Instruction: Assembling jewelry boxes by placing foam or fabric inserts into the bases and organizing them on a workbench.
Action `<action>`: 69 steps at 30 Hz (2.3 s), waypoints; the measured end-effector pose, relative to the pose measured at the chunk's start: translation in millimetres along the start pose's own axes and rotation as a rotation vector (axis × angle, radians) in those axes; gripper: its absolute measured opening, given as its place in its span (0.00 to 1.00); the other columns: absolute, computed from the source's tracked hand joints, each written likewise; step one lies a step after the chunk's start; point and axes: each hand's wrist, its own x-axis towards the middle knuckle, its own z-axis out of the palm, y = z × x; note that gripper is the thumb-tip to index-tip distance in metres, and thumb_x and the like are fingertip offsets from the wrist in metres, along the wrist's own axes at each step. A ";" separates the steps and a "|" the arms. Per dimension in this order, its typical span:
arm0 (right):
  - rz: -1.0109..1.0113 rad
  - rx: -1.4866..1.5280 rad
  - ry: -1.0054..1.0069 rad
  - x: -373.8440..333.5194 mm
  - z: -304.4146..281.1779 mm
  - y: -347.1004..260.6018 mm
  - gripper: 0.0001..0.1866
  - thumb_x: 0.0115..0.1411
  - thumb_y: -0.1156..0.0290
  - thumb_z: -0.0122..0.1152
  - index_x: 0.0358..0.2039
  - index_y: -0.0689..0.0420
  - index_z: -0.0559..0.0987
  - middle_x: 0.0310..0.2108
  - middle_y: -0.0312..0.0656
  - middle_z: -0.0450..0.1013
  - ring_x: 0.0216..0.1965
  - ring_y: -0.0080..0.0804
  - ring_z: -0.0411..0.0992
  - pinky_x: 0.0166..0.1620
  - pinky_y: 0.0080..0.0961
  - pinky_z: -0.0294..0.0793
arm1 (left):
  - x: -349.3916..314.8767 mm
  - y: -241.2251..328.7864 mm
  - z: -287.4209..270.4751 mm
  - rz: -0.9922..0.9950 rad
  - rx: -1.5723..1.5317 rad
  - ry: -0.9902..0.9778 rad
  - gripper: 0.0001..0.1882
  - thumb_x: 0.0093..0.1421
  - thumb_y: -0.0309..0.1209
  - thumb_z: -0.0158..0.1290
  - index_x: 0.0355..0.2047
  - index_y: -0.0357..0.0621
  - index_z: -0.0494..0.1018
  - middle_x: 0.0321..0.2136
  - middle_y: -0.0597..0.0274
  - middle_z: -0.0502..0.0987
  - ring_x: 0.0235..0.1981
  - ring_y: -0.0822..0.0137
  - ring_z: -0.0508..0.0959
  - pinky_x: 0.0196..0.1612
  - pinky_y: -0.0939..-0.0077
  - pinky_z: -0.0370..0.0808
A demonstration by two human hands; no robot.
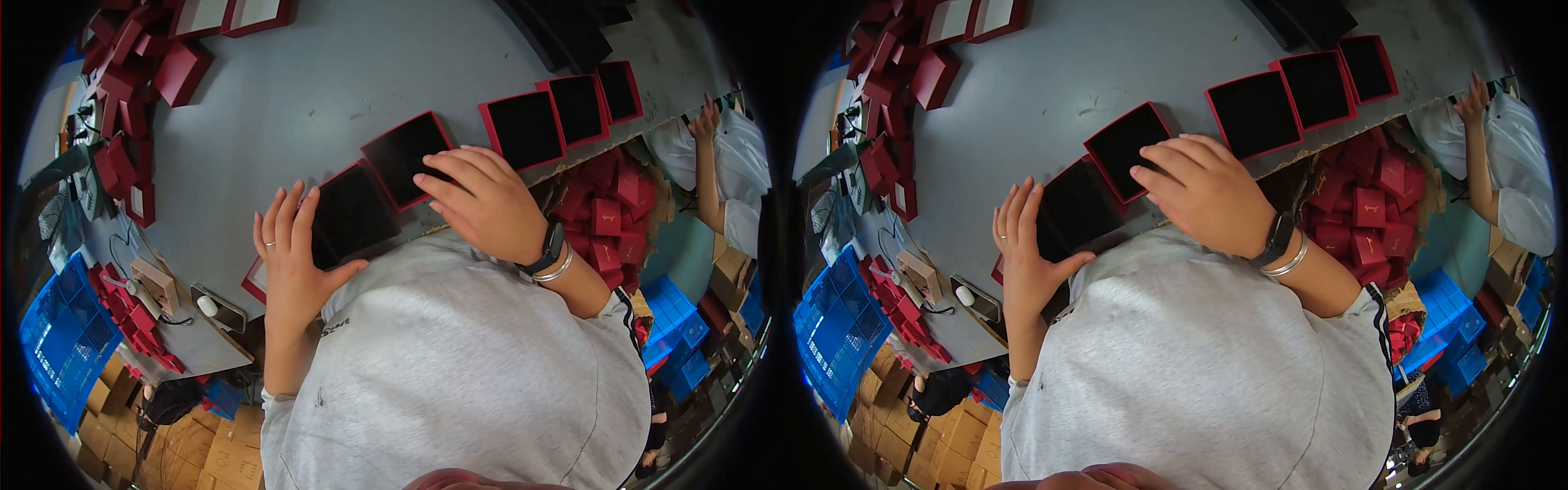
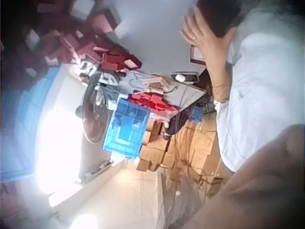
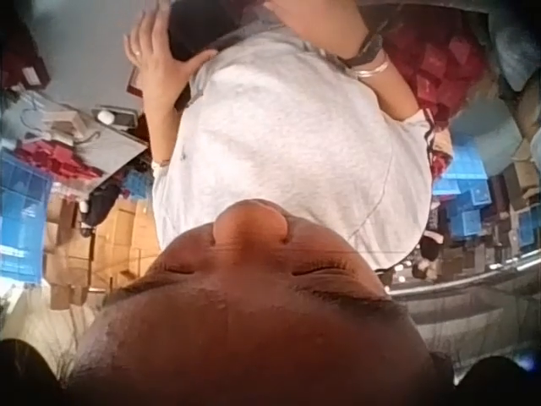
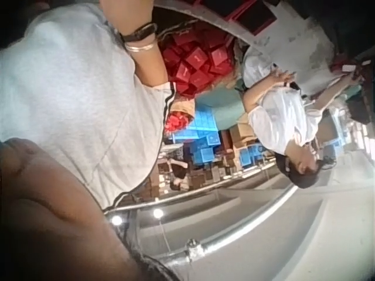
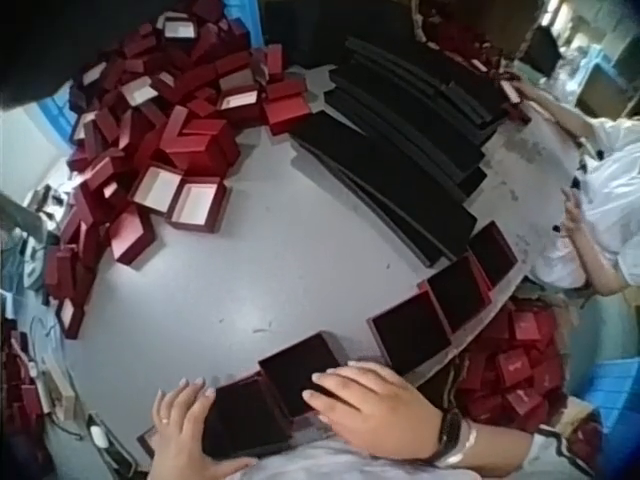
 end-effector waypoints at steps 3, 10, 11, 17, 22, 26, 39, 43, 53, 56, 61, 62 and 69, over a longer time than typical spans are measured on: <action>-0.058 0.046 -0.020 4.0 10.0 -4.1 0.13 0.58 0.68 0.64 0.44 0.54 0.83 0.52 0.40 0.76 0.56 0.36 0.72 0.63 0.39 0.68 | -7.8 -2.0 13.9 -0.068 0.067 -0.077 0.59 0.38 0.53 0.74 0.68 0.45 0.61 0.68 0.55 0.62 0.71 0.50 0.58 0.72 0.47 0.47; -0.053 0.089 -0.033 6.0 16.8 -12.3 0.19 0.56 0.65 0.67 0.49 0.54 0.81 0.52 0.40 0.75 0.56 0.37 0.72 0.64 0.39 0.68 | -14.1 -12.0 31.6 -0.027 -0.088 0.095 0.58 0.40 0.52 0.74 0.68 0.44 0.61 0.67 0.53 0.63 0.69 0.51 0.62 0.70 0.46 0.50; -0.060 0.086 -0.034 8.4 15.2 -14.7 0.19 0.56 0.65 0.67 0.49 0.54 0.81 0.52 0.40 0.75 0.56 0.37 0.72 0.64 0.39 0.68 | -14.4 -13.3 32.8 -0.010 -0.107 0.124 0.58 0.40 0.53 0.74 0.68 0.44 0.61 0.67 0.53 0.63 0.68 0.51 0.62 0.70 0.47 0.51; -0.156 0.125 -0.008 16.2 37.4 -23.0 0.24 0.57 0.65 0.69 0.52 0.60 0.79 0.55 0.45 0.74 0.57 0.41 0.72 0.62 0.40 0.69 | -9.5 -22.0 43.2 -0.051 -0.146 0.137 0.61 0.35 0.54 0.75 0.67 0.44 0.61 0.63 0.53 0.66 0.65 0.53 0.64 0.67 0.53 0.53; -0.178 0.064 0.026 17.2 44.5 -27.0 0.21 0.56 0.67 0.70 0.50 0.59 0.81 0.56 0.44 0.74 0.58 0.40 0.71 0.61 0.41 0.70 | -10.9 -23.7 44.8 -0.042 -0.224 0.178 0.60 0.35 0.51 0.76 0.68 0.44 0.60 0.63 0.53 0.67 0.64 0.54 0.63 0.67 0.55 0.52; -0.146 -0.015 0.031 16.0 52.0 -33.0 0.20 0.56 0.68 0.70 0.49 0.58 0.82 0.56 0.41 0.73 0.59 0.40 0.67 0.60 0.40 0.70 | -10.7 -25.9 44.2 0.015 -0.272 0.192 0.58 0.38 0.44 0.76 0.68 0.45 0.60 0.65 0.55 0.65 0.65 0.54 0.63 0.67 0.56 0.52; -0.228 -0.112 0.162 5.4 46.8 -38.0 0.17 0.56 0.73 0.62 0.47 0.58 0.82 0.52 0.38 0.76 0.57 0.36 0.71 0.59 0.36 0.72 | -8.9 -24.0 46.7 -0.015 -0.242 0.222 0.39 0.46 0.38 0.71 0.60 0.47 0.72 0.63 0.59 0.70 0.63 0.55 0.66 0.66 0.60 0.55; -0.319 -0.099 -0.089 1.4 51.8 -47.6 0.19 0.57 0.74 0.62 0.51 0.57 0.81 0.58 0.40 0.74 0.62 0.35 0.69 0.64 0.37 0.68 | -5.4 -19.4 45.6 -0.031 -0.184 0.232 0.36 0.47 0.39 0.70 0.57 0.48 0.73 0.61 0.60 0.71 0.61 0.58 0.69 0.64 0.59 0.56; -0.223 -0.119 0.018 -6.9 51.3 -42.8 0.15 0.54 0.74 0.64 0.44 0.57 0.81 0.45 0.37 0.76 0.52 0.33 0.72 0.64 0.39 0.67 | -11.1 -22.1 47.5 -0.010 -0.249 0.283 0.41 0.46 0.43 0.72 0.59 0.45 0.70 0.61 0.57 0.70 0.62 0.55 0.68 0.66 0.55 0.55; -0.178 -0.157 0.015 -4.5 51.5 -44.1 0.13 0.53 0.74 0.68 0.41 0.54 0.82 0.43 0.35 0.75 0.51 0.33 0.71 0.66 0.42 0.64 | -10.4 -22.0 49.4 0.001 -0.252 0.288 0.46 0.44 0.48 0.73 0.61 0.45 0.68 0.62 0.56 0.69 0.64 0.54 0.67 0.69 0.51 0.52; -0.138 -0.229 -0.011 -2.4 49.3 -42.3 0.12 0.53 0.73 0.67 0.40 0.52 0.81 0.42 0.34 0.75 0.51 0.32 0.71 0.67 0.43 0.61 | -20.7 -20.0 37.9 0.061 -0.171 0.383 0.52 0.41 0.56 0.72 0.63 0.46 0.67 0.62 0.56 0.68 0.66 0.54 0.64 0.71 0.46 0.46; -0.110 -0.256 0.018 -0.9 44.9 -39.4 0.09 0.55 0.72 0.63 0.38 0.51 0.80 0.40 0.33 0.74 0.50 0.30 0.71 0.67 0.41 0.61 | -25.3 -21.5 33.1 0.083 -0.105 0.401 0.53 0.40 0.58 0.72 0.63 0.47 0.67 0.63 0.56 0.67 0.67 0.54 0.63 0.71 0.46 0.45; 0.004 -0.365 0.074 -25.1 13.9 5.4 0.11 0.55 0.73 0.64 0.41 0.52 0.81 0.42 0.35 0.75 0.50 0.33 0.71 0.65 0.41 0.63 | -49.6 -33.4 16.7 -0.114 0.016 0.194 0.53 0.39 0.53 0.74 0.65 0.49 0.66 0.65 0.56 0.65 0.68 0.53 0.63 0.71 0.45 0.44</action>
